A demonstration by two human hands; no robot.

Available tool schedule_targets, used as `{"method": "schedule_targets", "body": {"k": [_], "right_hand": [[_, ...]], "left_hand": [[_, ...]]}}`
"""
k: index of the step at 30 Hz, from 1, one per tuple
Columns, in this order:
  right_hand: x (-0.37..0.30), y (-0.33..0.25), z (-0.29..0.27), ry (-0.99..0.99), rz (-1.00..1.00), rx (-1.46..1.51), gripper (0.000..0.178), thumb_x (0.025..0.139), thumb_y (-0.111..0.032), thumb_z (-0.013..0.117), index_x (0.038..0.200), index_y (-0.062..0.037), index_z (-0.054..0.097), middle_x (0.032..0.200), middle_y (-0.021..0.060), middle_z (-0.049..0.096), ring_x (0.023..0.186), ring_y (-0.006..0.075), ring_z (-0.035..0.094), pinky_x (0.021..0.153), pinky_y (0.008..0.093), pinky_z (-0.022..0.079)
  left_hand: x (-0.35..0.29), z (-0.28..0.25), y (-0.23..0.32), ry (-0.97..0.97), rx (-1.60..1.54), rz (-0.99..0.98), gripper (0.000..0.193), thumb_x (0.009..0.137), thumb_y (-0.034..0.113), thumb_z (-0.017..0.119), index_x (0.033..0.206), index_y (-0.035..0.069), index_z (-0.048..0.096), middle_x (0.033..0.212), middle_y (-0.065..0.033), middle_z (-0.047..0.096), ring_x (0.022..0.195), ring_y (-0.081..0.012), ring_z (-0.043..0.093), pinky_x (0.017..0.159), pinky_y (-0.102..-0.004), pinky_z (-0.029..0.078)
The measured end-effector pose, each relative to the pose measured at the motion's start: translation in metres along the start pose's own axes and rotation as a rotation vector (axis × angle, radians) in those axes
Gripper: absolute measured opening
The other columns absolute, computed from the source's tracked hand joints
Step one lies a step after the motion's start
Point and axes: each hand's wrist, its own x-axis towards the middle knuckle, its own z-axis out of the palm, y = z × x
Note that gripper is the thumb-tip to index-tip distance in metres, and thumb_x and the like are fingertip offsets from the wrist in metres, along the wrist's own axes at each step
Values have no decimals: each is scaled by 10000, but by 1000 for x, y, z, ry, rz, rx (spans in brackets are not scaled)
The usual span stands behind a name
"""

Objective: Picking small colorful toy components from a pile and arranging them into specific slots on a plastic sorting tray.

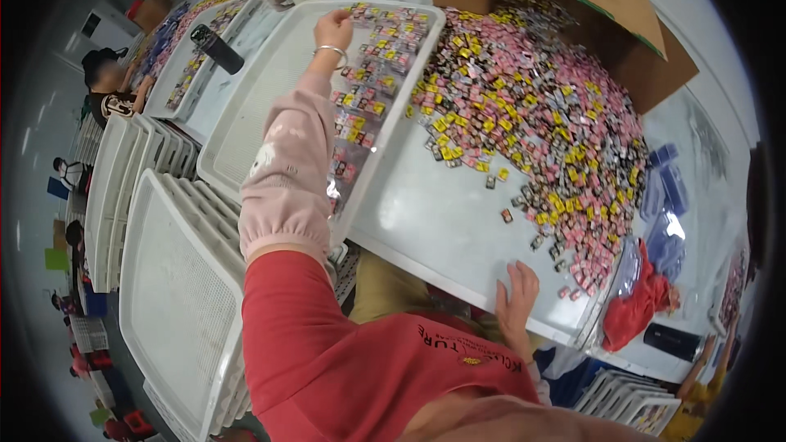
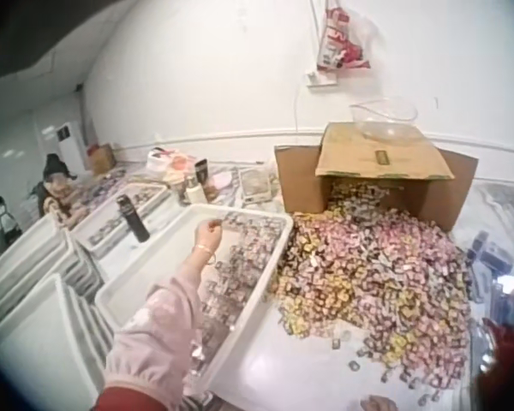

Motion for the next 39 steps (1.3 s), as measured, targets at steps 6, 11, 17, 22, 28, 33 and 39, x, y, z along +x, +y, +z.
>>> {"method": "schedule_targets", "body": {"k": [6,11,17,22,28,33,39], "right_hand": [[6,2,1,-79,14,-149,358,800,-56,586,1157,-37,577,1246,186,503,1124,402,461,964,486,357],[9,-5,8,-137,137,-285,389,758,-73,541,1143,-80,599,1263,161,505,1152,379,450,985,492,339],[4,7,19,-137,105,-396,470,737,-30,593,1198,-120,582,1294,149,492,1175,345,450,967,479,334],[4,5,19,-148,97,-396,502,740,-24,594,1229,-126,552,1302,153,484,1172,354,448,964,486,332],[4,2,20,-139,140,-410,436,758,-57,585,1191,-111,582,1296,165,485,1166,364,450,959,496,341],[22,-11,11,-142,159,-286,452,744,-73,582,1195,-95,580,1294,185,483,1150,383,456,942,506,363],[26,-8,-4,-169,154,-243,495,742,-85,640,1229,-111,555,1318,140,464,1171,330,445,909,467,368]], "left_hand": [[51,20,-65,-180,510,-36,407,787,83,569,1177,188,621,1168,-140,615,1064,-354,588,901,-429,493],[71,75,-53,-311,771,276,666,780,-33,575,1321,338,463,1333,-156,478,1112,-364,565,911,-454,497],[99,100,-77,-577,890,315,612,820,-10,581,1311,332,455,1307,-118,500,1066,-355,596,866,-438,519],[102,94,-96,-512,808,403,513,829,29,581,1261,291,495,1131,-129,594,953,-351,638,795,-435,526],[97,106,-99,-484,769,457,444,809,41,597,1219,197,526,1059,-135,620,905,-359,639,757,-445,523],[110,88,-133,-225,578,808,370,862,112,546,1228,142,591,1168,-152,619,1080,-330,570,918,-436,459],[85,81,-29,-89,418,948,323,826,67,619,1149,48,625,1251,-215,525,1122,-382,530,902,-409,475]]}}
